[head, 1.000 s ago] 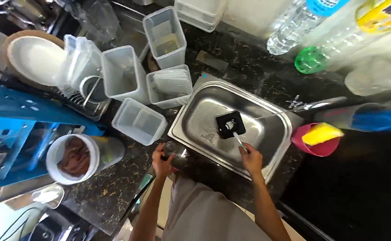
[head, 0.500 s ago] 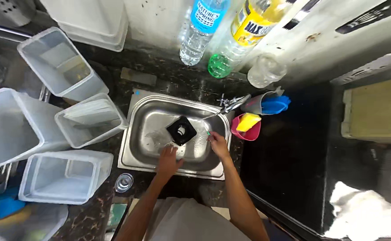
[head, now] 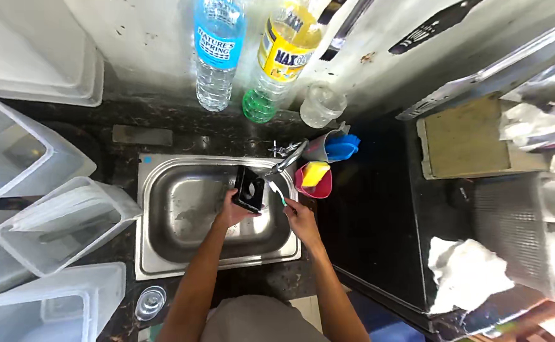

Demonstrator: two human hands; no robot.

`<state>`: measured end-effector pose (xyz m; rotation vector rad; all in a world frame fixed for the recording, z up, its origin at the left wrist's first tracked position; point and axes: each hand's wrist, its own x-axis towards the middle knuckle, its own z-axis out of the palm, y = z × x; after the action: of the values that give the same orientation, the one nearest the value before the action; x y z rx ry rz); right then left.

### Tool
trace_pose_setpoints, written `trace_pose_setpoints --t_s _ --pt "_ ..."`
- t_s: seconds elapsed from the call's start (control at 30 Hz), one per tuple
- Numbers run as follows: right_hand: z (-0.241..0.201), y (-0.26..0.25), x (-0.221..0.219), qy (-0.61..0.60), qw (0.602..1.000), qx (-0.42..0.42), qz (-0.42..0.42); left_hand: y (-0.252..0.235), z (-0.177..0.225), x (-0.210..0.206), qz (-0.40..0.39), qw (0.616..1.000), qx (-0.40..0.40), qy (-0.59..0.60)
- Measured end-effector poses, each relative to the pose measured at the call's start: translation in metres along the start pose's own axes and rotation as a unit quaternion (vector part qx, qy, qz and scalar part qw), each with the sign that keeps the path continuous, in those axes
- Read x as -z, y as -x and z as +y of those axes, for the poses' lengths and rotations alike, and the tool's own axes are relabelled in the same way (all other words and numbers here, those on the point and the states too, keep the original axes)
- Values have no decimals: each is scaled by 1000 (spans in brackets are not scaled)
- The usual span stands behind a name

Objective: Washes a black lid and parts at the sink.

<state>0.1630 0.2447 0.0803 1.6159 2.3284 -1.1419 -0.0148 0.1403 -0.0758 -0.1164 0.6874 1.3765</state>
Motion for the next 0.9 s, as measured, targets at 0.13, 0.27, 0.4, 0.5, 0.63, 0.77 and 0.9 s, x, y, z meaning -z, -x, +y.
trace_pose_setpoints --t_s 0.13,0.27,0.4,0.5,0.63,0.77,0.9 --pt "2 -12 -25 -8 999 28 26 -4 1 -12 -31 997 20 69" --pt "-11 -17 -47 72 995 18 68 -6 -2 -23 0 998 30 64" --pt "-34 15 -65 180 983 29 -23 -8 -5 -40 104 993 24 45" --pt "-24 10 -54 208 977 31 -40 -8 -3 -37 117 992 12 43" --pt "24 -10 -50 218 975 25 -38 -7 2 -22 106 992 22 56" --pt "44 -1 -38 204 977 -43 -46 -8 11 -6 114 991 75 18" --pt "28 -11 -70 29 997 9 -65 -11 6 -18 158 983 92 -30"
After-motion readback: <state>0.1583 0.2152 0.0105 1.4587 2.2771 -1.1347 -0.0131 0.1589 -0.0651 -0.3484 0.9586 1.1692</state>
